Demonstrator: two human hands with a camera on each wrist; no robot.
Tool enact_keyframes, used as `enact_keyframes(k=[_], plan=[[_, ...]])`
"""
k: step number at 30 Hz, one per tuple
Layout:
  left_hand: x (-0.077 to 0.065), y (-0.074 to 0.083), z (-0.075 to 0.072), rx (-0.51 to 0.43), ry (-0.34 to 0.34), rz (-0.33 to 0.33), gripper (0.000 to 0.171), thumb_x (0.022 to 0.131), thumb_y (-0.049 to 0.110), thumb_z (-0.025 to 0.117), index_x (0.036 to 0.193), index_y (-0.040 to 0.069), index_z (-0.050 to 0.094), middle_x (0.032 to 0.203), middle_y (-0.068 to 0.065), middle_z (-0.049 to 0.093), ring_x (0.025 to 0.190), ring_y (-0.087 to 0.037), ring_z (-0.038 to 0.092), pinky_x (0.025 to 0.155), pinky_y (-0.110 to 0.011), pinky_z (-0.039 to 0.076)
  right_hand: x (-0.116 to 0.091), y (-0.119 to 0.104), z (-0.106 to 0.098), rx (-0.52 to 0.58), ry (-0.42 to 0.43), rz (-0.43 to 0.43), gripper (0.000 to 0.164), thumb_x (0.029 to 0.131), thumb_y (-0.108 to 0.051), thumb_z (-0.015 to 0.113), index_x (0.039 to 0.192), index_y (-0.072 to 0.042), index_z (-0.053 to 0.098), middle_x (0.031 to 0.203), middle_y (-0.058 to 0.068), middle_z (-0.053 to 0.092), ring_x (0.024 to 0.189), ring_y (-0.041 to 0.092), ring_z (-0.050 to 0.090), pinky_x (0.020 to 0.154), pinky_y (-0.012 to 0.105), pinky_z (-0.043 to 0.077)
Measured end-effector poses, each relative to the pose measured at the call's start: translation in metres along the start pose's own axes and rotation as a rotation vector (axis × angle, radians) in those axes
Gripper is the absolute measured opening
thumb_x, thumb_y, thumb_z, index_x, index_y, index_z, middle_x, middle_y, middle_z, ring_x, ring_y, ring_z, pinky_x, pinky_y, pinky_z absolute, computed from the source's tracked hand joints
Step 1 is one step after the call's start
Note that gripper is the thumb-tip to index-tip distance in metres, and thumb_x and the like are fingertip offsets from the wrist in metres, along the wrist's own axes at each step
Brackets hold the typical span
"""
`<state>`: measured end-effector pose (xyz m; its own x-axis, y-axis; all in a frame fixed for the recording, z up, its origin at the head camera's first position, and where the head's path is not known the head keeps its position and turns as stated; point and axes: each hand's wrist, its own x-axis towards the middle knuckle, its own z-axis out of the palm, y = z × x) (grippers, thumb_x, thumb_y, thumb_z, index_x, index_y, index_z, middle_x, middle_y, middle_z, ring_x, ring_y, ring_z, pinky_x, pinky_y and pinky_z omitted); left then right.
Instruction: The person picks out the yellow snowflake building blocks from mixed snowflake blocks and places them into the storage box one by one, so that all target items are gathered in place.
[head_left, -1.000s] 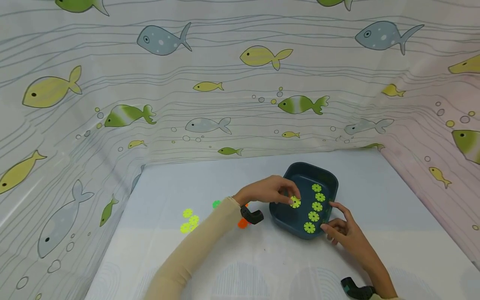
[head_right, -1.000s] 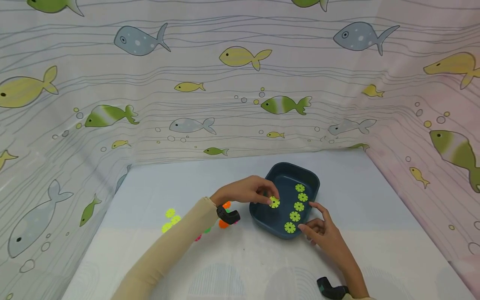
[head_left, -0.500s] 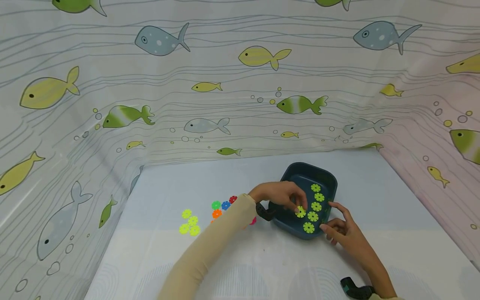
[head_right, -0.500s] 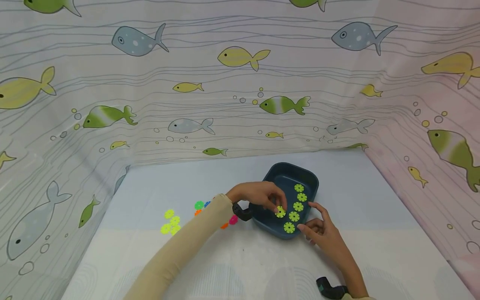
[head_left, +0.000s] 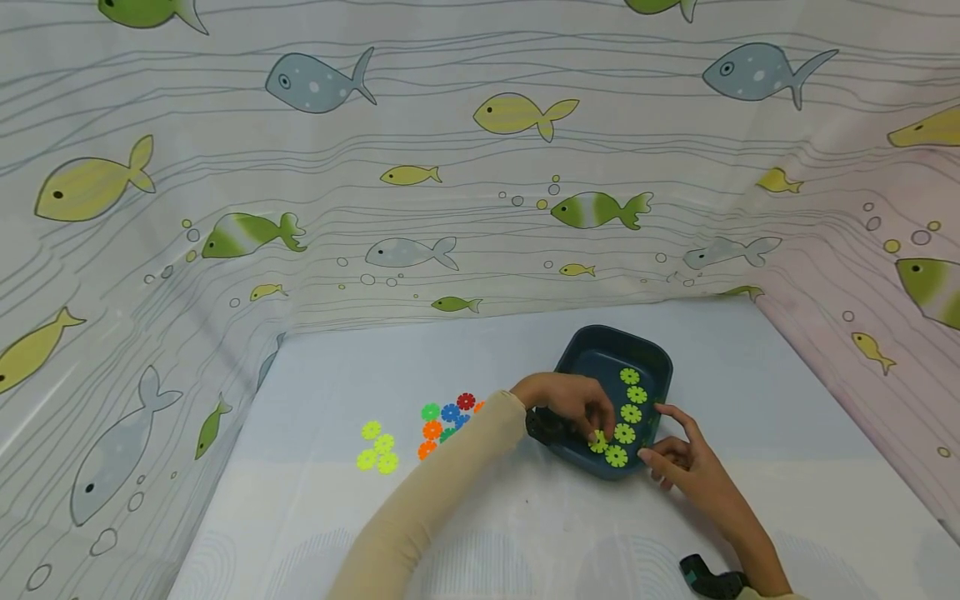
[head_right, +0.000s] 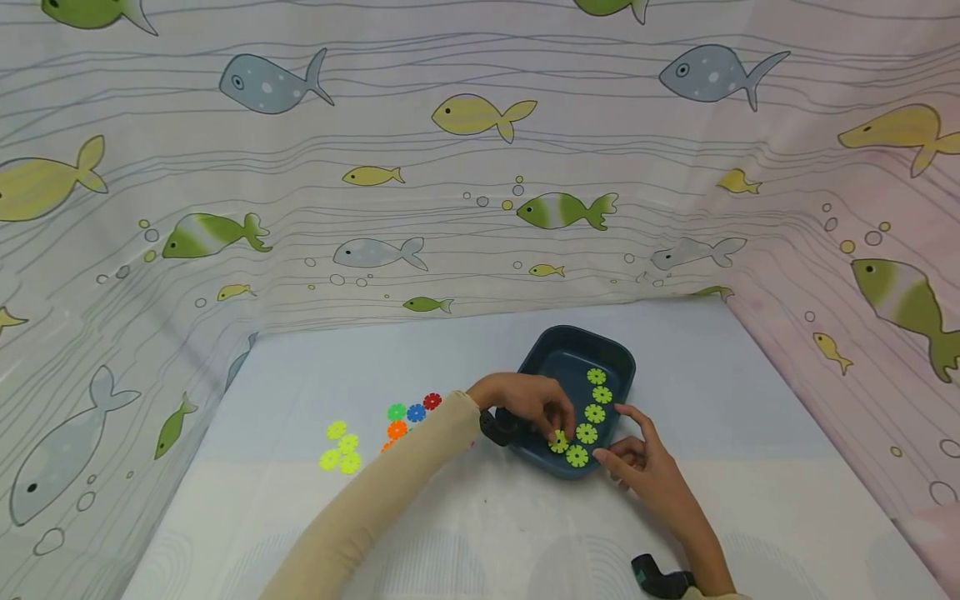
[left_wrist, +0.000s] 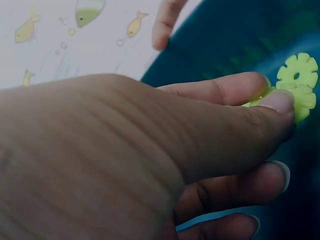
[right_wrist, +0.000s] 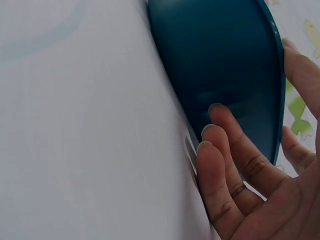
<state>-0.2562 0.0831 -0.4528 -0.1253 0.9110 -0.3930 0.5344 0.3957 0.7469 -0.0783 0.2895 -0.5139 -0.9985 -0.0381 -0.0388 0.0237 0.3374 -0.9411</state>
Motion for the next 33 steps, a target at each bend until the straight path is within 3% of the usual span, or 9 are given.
enact_keyframes(k=[8,19,33], plan=[[0.0049,-0.0038,0.0050,0.103,-0.019,-0.022,0.020,0.091,0.005,0.078,0.109,0.012,0.078,0.091,0.004,0.072,0.081,-0.008,0.067,0.073,-0.021,0.053,0.0004,0.0018,0.0002,0.004,-0.002,-0.003,0.080,0.100,-0.025,0.071,0.161,-0.022,0.019,0.097,0.015,0.070,0.075,0.028,0.066,0.063,0.038,0.056],[0.0083,-0.0045,0.0068,0.215,-0.039,-0.021,0.014,0.089,0.013,0.082,0.102,0.017,0.078,0.093,0.008,0.071,0.081,-0.007,0.065,0.071,-0.020,0.051,0.0019,0.0044,0.0001,0.000,-0.011,-0.044,0.078,0.101,-0.022,0.069,0.161,-0.019,0.018,0.095,0.016,0.071,0.073,0.028,0.066,0.062,0.038,0.056],[0.0085,-0.0042,0.0069,0.235,-0.039,-0.062,0.014,0.090,0.016,0.082,0.102,0.020,0.077,0.100,0.012,0.069,0.086,-0.006,0.065,0.075,-0.020,0.050,0.0016,0.0039,-0.0004,0.002,-0.010,-0.037,0.078,0.101,-0.023,0.068,0.161,-0.021,0.018,0.097,0.015,0.071,0.074,0.027,0.066,0.062,0.038,0.056]])
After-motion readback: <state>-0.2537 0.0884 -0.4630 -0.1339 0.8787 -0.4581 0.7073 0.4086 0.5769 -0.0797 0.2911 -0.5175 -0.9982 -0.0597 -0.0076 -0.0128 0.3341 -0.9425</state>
